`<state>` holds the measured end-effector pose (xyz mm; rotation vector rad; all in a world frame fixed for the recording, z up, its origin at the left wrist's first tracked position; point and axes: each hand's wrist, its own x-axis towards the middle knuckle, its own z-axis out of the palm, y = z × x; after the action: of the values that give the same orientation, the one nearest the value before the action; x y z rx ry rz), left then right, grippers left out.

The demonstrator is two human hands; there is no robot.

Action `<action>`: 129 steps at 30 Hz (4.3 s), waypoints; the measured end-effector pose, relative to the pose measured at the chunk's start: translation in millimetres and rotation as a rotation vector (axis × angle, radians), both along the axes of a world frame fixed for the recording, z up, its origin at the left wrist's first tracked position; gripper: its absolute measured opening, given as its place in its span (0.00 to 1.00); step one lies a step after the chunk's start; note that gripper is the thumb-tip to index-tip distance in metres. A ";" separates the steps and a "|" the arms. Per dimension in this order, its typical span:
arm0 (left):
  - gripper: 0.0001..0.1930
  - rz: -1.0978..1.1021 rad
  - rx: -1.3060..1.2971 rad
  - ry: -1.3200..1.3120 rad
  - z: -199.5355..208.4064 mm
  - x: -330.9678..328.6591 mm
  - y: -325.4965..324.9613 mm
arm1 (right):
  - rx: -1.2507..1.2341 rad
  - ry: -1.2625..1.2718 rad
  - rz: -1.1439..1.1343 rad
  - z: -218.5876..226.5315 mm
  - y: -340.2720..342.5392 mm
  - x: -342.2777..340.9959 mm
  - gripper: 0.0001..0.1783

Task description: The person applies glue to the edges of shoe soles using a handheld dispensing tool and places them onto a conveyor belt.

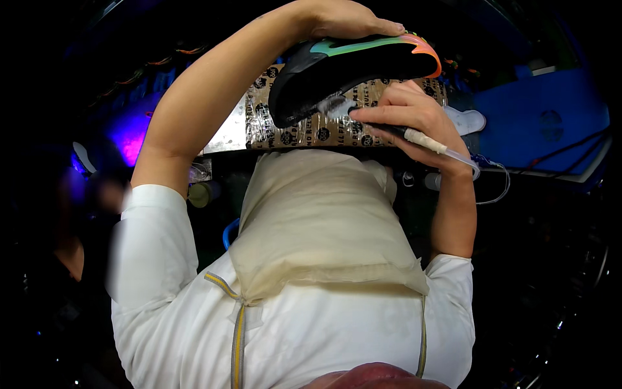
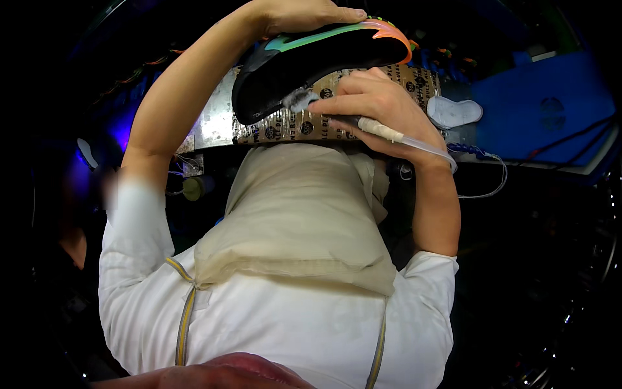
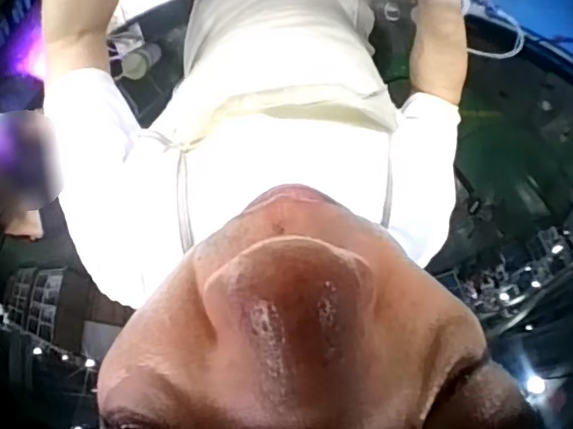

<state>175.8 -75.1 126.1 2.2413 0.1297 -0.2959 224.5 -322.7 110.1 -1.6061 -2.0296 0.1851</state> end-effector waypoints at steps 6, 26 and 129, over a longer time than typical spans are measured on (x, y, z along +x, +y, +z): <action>0.35 0.172 -0.290 -0.016 -18.3 -21.9 11.0 | 0.071 -0.053 -0.061 -4.6 2.3 2.4 0.17; 0.28 1.265 0.287 -0.573 83.8 45.0 387.1 | 0.237 0.793 -0.595 -135.3 -22.1 15.8 0.19; 0.52 0.141 -1.743 -0.544 -141.5 -69.7 -23.5 | 0.190 0.942 -0.217 -62.3 -5.2 -49.3 0.17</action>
<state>106.1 -98.5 -15.4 0.5078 -0.2091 0.2555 175.2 -327.9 47.8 -1.2494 -1.1074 0.5321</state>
